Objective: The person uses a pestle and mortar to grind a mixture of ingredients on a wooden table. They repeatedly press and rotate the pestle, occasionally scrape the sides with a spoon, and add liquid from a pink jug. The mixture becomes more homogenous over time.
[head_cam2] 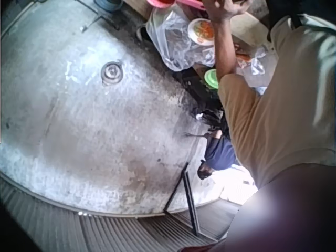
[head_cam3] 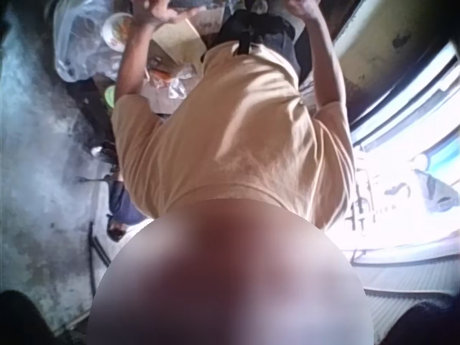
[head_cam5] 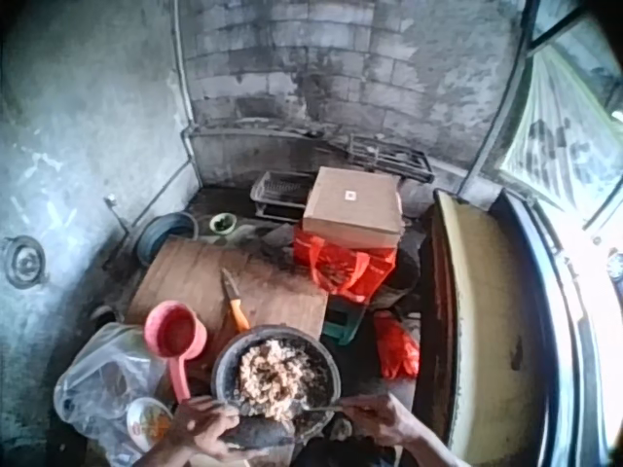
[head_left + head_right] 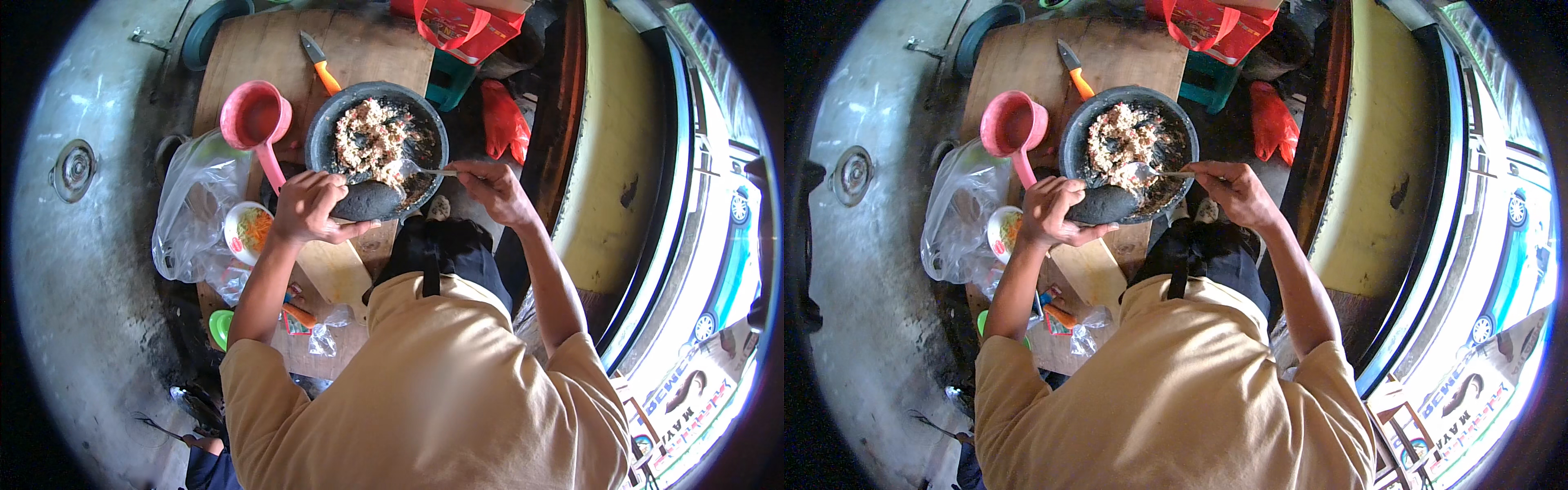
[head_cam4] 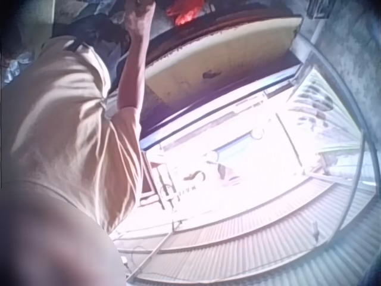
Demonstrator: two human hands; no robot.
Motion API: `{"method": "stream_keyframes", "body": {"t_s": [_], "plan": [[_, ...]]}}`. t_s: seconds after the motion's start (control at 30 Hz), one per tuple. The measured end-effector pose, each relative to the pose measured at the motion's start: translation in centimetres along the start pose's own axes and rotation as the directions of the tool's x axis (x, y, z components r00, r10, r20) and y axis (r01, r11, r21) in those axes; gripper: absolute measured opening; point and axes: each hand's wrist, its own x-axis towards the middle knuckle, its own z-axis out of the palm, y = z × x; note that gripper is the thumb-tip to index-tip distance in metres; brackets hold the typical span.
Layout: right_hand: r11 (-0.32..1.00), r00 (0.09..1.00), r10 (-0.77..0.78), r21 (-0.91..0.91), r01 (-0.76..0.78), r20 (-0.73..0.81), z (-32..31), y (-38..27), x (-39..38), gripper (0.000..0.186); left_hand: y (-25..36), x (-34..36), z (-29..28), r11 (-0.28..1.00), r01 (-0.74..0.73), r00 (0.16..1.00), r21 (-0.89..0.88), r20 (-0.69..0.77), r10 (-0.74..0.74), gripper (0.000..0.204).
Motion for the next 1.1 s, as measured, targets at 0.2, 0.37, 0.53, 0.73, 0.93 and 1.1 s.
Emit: {"method": "stream_keyframes", "body": {"t_s": [0.2, 0.37, 0.53, 0.73, 0.93, 1.1], "plan": [[0.996, 0.996, 0.092, -0.020, -0.092, -0.010, -0.6, 0.1, -1.0, 0.026, -0.1, 0.0, -0.2, 0.999, 0.044, 0.997, -0.027, -0.063, -0.045, 0.062], [0.993, 0.993, 0.096, -0.064, -0.101, -0.071, -0.6, 2.1, -1.2, 0.026, 0.3, -1.5, 1.2, 0.945, 0.307, 0.924, -0.110, -0.204, -0.324, 0.064], [0.981, 0.956, -0.088, -0.191, 0.035, -0.280, 1.6, 3.5, 0.8, 0.024, 2.2, -3.0, 3.2, 0.768, 0.581, 0.705, -0.270, -0.306, -0.640, 0.055], [0.765, 0.925, -0.280, -0.641, 0.054, -0.256, 6.6, 5.6, 4.2, 0.037, 5.1, -4.3, 5.5, 0.598, 0.681, 0.446, -0.423, -0.408, -0.796, 0.051], [0.659, 0.868, -0.441, -0.739, 0.142, -0.227, 5.1, 7.9, 4.0, 0.041, 7.7, -5.4, 5.9, 0.420, 0.705, 0.203, -0.571, -0.406, -0.891, 0.051], [0.620, 0.937, -0.346, -0.738, 0.266, 0.047, 2.1, 8.7, -0.4, 0.039, 10.0, -5.5, 4.7, 0.348, 0.751, 0.108, -0.561, -0.415, -0.903, 0.043]]}}
